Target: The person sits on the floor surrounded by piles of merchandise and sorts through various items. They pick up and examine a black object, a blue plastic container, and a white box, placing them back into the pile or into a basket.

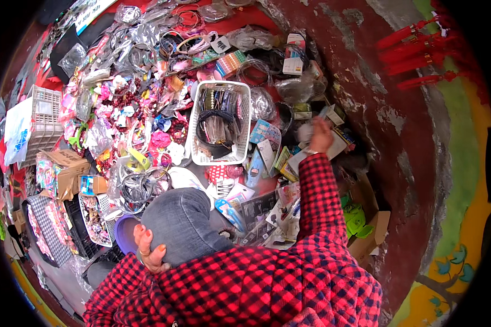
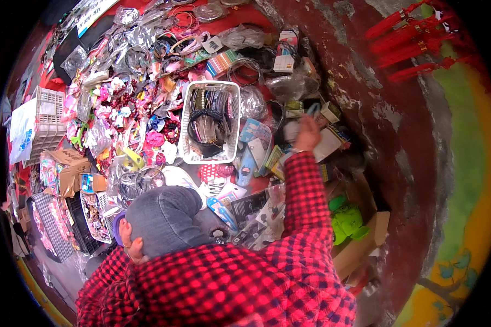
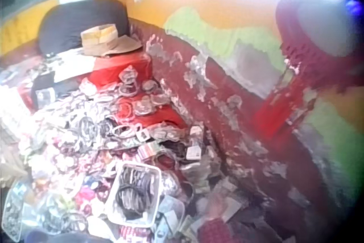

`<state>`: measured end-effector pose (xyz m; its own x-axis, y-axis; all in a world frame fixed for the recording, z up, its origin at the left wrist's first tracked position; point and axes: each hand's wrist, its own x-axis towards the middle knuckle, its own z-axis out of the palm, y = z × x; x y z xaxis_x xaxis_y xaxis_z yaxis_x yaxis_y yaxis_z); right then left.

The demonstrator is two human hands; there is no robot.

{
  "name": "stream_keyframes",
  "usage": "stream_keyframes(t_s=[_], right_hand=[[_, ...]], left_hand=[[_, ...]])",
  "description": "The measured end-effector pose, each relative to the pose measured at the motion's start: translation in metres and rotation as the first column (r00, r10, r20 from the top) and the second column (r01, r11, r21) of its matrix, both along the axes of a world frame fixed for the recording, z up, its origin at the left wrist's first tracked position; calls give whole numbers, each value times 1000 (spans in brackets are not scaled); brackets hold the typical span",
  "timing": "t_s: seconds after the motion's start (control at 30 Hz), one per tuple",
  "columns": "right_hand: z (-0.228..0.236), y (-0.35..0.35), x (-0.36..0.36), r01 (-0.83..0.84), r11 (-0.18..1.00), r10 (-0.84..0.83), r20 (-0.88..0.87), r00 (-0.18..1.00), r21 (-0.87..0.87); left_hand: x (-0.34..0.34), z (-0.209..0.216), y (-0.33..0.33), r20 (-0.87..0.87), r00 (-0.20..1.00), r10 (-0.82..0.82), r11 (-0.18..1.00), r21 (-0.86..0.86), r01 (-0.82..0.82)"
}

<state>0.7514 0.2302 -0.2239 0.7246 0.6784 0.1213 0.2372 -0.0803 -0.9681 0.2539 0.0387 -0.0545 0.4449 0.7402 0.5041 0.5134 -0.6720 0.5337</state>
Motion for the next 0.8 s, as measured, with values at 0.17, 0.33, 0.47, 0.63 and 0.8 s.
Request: stream_keyframes(t_s=[0.17, 0.33, 0.47, 0.63, 0.8], right_hand=[[30, -34, -160, -500, 866, 499, 100, 861, -23], [95, -49, -262, -859, 482, 875, -37, 483, 173], [52, -32, -195, -483, 850, 480, -68, 875, -211], [-17, -67, -12, 326, 688, -323, 127, 938, -648], [-62, -103, 41, 158, 515, -53, 153, 987, -843]], left_hand=[[-11, 7, -4, -57, 998, -19, 1000, -14, 18], [-24, 10, -3, -76, 996, -43, 999, -25, 41], [-33, 10, -13, -110, 994, -11, 1000, -19, 9], [-24, 2, -7, 8, 999, 48, 997, 57, -48], [-28, 2, -7, -2, 1000, 28, 999, 46, -28]])
